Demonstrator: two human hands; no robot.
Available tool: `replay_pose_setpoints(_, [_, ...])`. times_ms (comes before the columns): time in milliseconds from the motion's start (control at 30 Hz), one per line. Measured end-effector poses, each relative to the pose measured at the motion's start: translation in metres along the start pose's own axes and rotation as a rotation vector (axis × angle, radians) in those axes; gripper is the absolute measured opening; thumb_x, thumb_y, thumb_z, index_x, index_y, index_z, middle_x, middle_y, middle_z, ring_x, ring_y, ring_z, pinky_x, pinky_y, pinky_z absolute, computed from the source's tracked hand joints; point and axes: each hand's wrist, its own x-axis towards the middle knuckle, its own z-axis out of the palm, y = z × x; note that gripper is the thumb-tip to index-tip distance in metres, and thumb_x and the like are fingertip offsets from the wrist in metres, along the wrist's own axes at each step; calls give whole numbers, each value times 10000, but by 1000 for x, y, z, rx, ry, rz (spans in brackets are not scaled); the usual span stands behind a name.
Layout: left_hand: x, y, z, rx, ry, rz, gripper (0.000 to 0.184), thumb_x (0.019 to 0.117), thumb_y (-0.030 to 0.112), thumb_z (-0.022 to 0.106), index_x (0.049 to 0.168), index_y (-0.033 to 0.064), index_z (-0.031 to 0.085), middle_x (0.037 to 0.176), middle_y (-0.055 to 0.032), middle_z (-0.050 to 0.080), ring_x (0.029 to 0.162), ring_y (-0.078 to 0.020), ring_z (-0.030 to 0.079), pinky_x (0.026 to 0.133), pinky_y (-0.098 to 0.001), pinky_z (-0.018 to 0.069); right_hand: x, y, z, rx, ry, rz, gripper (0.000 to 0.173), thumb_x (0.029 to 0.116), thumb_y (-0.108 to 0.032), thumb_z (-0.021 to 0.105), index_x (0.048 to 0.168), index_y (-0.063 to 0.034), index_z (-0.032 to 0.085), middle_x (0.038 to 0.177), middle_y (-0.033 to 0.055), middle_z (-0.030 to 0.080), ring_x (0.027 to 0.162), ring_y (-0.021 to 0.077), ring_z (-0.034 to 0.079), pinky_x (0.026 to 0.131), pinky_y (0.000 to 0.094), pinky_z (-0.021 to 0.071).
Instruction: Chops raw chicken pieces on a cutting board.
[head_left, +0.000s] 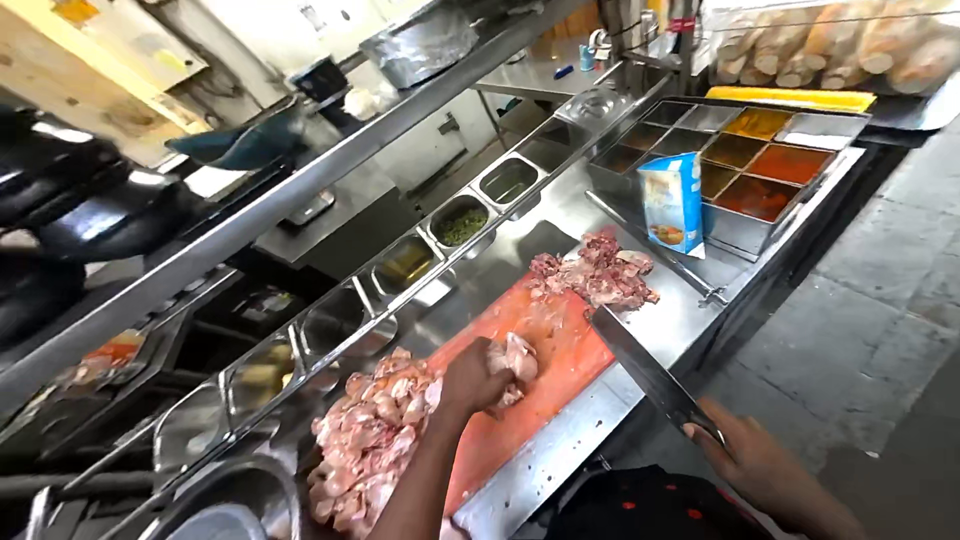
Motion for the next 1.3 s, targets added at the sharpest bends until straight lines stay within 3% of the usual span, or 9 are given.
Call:
replay_pose_setpoints(233, [-45,-71,68,-475,100,301,1019,733,377,899,1563,131,360,1546,-123,450,1304,-243,558,1050,-456,527,36,-96,46,118,7,-190,347,1038,-354,474,1248,-100,581,765,61,645,637,218,650,591,462,565])
replay_pose_setpoints(333, [-54,-96,79,-564,227,351,1023,698,411,900,1548,134,403,1612,-112,374,1463,-269,411,1081,-497,505,41,-141,72,59,0,-207,338,1055,-313,451,1237,-57,575,743,85,633,667,259,660,635,479,565])
replay_pose_setpoints(400, [-61,-104,85,-592,249,337,958,728,416,881,1532,160,428,1605,-96,384,1459,-248,421,1057,-480,529,43,-167,88,18,-19,-163,338,1061,-295,438,1263,-53,561,768,102,644,712,284,678,676,489,571])
replay_pose_setpoints(500, [-65,-107,99,-518,201,288,777,859,455,788,1487,93,508,1462,-128,563,1345,-282,548,1095,-485,498,45,-190,108,-40,-100,-62,366,1075,-289,409,1347,-66,510,860,123,670,800,308,698,747,501,577])
replay_pose_setpoints(600, [-64,-99,115,-343,270,295,458,963,435,647,1240,73,684,1183,-112,702,1185,-321,624,1055,-517,488,48,-201,122,-175,-139,25,354,1073,-269,406,1354,-73,492,924,149,689,886,341,712,801,525,570])
replay_pose_setpoints(733, [-70,-95,107,-221,0,166,545,1039,525,484,1384,120,602,1277,-116,679,1217,-306,631,1048,-514,494,44,-209,125,-267,-54,39,310,1076,-263,421,1315,-83,502,872,141,685,837,345,717,756,527,576])
replay_pose_setpoints(867, [-79,-110,109,-723,0,89,388,1012,432,601,1151,76,673,908,-81,717,835,-211,709,819,-459,594,36,-218,135,-332,34,-15,328,1065,-249,406,1322,-78,518,871,136,697,804,346,725,717,533,584])
replay_pose_setpoints(967, [-88,-108,109,-1065,-40,7,303,1085,313,509,1095,59,674,783,-43,690,685,-163,681,697,-377,602,39,-223,144,-390,-54,81,336,1075,-245,398,1359,-91,493,959,153,702,894,358,725,784,539,580])
replay_pose_setpoints(1300, [-98,-97,108,-995,3,52,443,1120,383,345,1099,66,655,803,-68,607,735,-204,613,728,-433,531,39,-235,157,-486,-28,160,304,1063,-231,415,1334,-114,485,973,146,707,915,358,729,787,534,577])
